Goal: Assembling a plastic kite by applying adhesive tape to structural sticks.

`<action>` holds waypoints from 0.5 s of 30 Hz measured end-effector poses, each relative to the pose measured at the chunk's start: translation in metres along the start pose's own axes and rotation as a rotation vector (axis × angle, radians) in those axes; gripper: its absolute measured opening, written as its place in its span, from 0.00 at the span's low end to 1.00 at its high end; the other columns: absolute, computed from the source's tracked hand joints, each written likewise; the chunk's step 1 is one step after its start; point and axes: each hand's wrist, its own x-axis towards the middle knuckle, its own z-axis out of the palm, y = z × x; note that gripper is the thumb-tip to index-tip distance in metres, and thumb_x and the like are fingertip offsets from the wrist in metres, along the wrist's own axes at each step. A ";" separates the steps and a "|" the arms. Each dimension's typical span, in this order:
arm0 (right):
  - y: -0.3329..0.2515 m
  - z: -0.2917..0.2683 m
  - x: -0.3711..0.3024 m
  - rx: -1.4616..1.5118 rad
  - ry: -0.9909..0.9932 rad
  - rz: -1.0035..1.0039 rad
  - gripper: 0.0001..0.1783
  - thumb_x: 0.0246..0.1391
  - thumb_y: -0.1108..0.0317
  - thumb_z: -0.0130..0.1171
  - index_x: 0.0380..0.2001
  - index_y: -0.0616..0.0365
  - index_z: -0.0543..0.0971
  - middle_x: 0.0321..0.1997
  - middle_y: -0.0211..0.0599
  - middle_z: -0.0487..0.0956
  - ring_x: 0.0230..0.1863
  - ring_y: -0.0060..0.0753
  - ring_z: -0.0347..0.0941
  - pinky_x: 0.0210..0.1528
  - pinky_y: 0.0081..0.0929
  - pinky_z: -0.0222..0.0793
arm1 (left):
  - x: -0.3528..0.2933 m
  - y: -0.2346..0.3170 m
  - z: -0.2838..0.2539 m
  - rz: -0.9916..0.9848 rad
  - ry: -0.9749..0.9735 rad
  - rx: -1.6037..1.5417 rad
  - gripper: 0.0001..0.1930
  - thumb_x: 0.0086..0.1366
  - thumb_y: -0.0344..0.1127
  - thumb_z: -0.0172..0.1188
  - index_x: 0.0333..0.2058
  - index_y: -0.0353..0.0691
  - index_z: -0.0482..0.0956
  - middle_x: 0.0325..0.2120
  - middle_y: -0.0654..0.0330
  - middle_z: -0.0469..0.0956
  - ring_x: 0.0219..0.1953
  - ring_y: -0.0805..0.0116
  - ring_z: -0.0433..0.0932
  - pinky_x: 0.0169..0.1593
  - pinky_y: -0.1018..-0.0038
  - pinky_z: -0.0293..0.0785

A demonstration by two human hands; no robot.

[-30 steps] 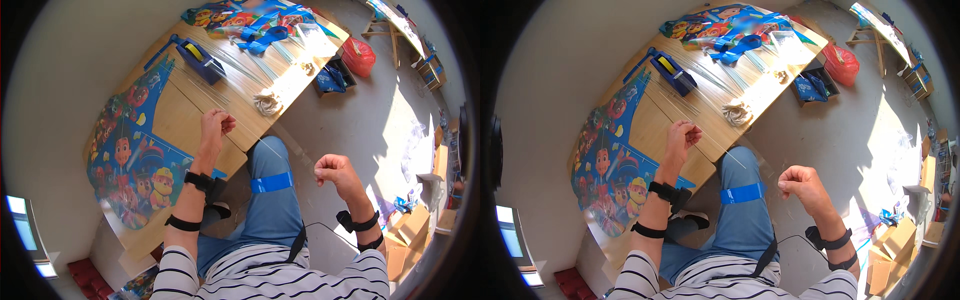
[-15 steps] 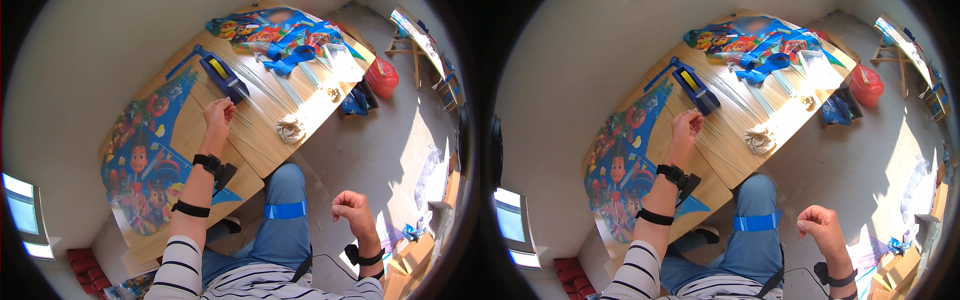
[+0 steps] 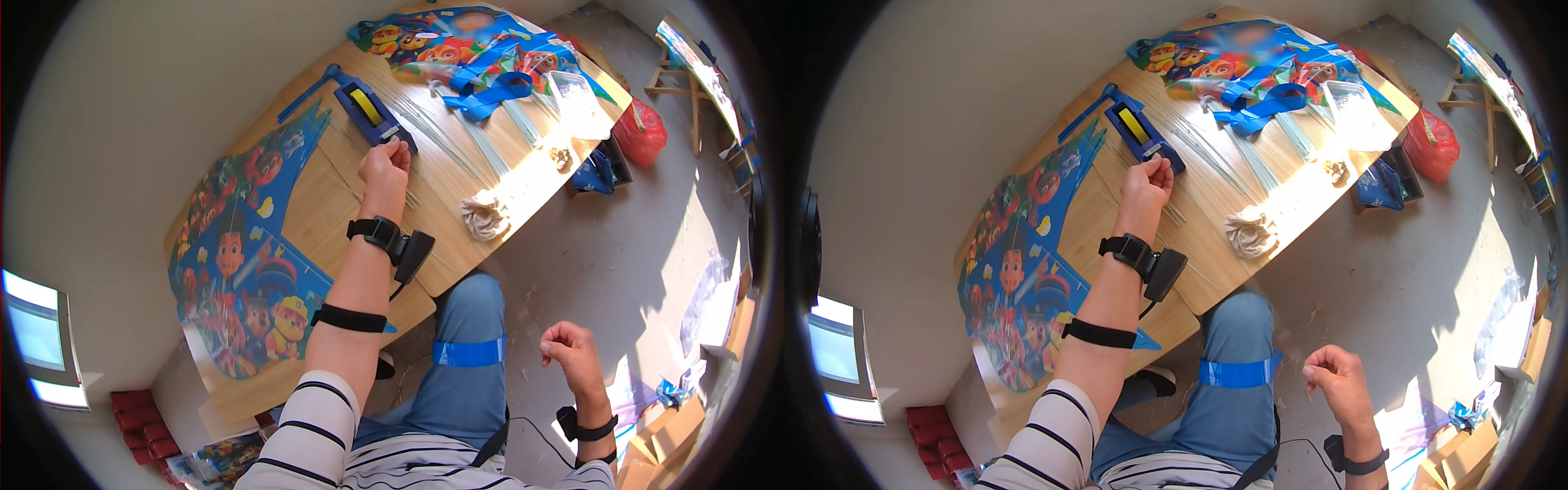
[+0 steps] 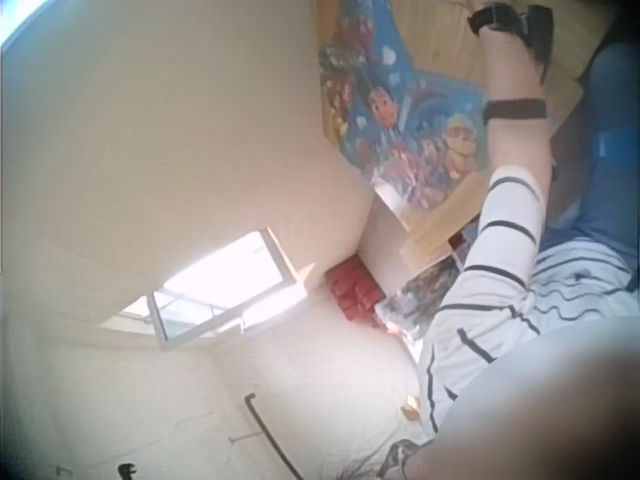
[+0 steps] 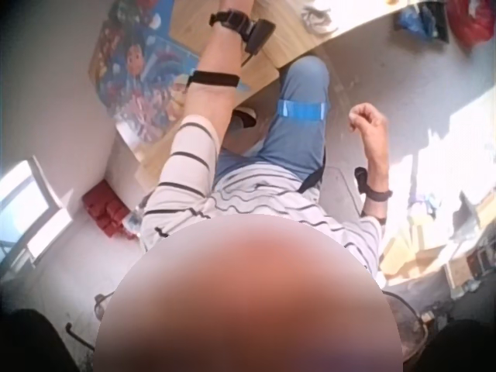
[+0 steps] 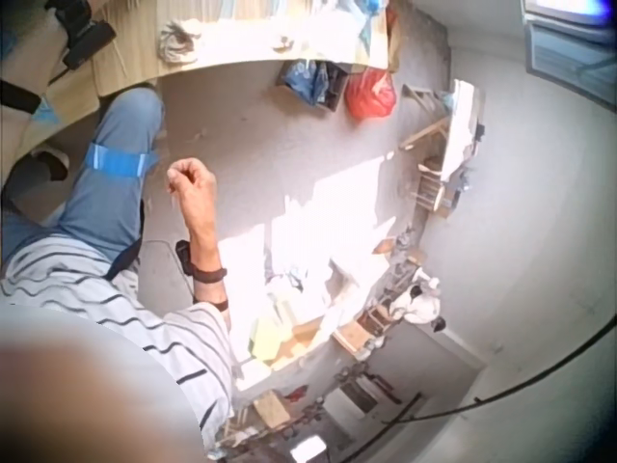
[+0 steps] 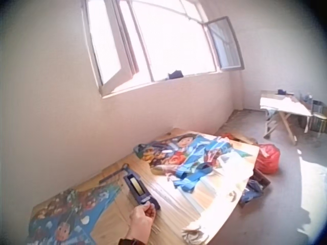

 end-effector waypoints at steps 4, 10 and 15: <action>0.007 0.004 0.002 -0.094 0.029 -0.015 0.01 0.48 0.79 0.57 0.25 0.64 0.76 0.21 0.30 0.74 0.21 0.21 0.71 0.27 0.18 0.69 | -0.007 0.002 0.007 0.002 0.069 0.042 0.02 0.59 0.20 0.59 0.31 0.32 0.77 0.27 0.58 0.79 0.28 0.66 0.79 0.37 0.73 0.76; 0.014 0.008 0.001 -0.096 0.041 -0.054 0.01 0.48 0.80 0.57 0.25 0.64 0.76 0.21 0.30 0.74 0.21 0.21 0.71 0.26 0.18 0.69 | -0.009 0.007 0.008 0.038 0.101 0.083 0.06 0.56 0.17 0.59 0.31 0.32 0.74 0.27 0.56 0.79 0.27 0.64 0.79 0.33 0.71 0.76; 0.016 0.009 0.001 -0.143 0.056 -0.055 0.02 0.48 0.80 0.57 0.25 0.64 0.76 0.21 0.30 0.74 0.22 0.20 0.70 0.26 0.19 0.70 | -0.012 0.004 0.005 0.080 0.050 0.077 0.07 0.54 0.17 0.60 0.29 0.32 0.72 0.24 0.55 0.77 0.21 0.65 0.77 0.25 0.72 0.72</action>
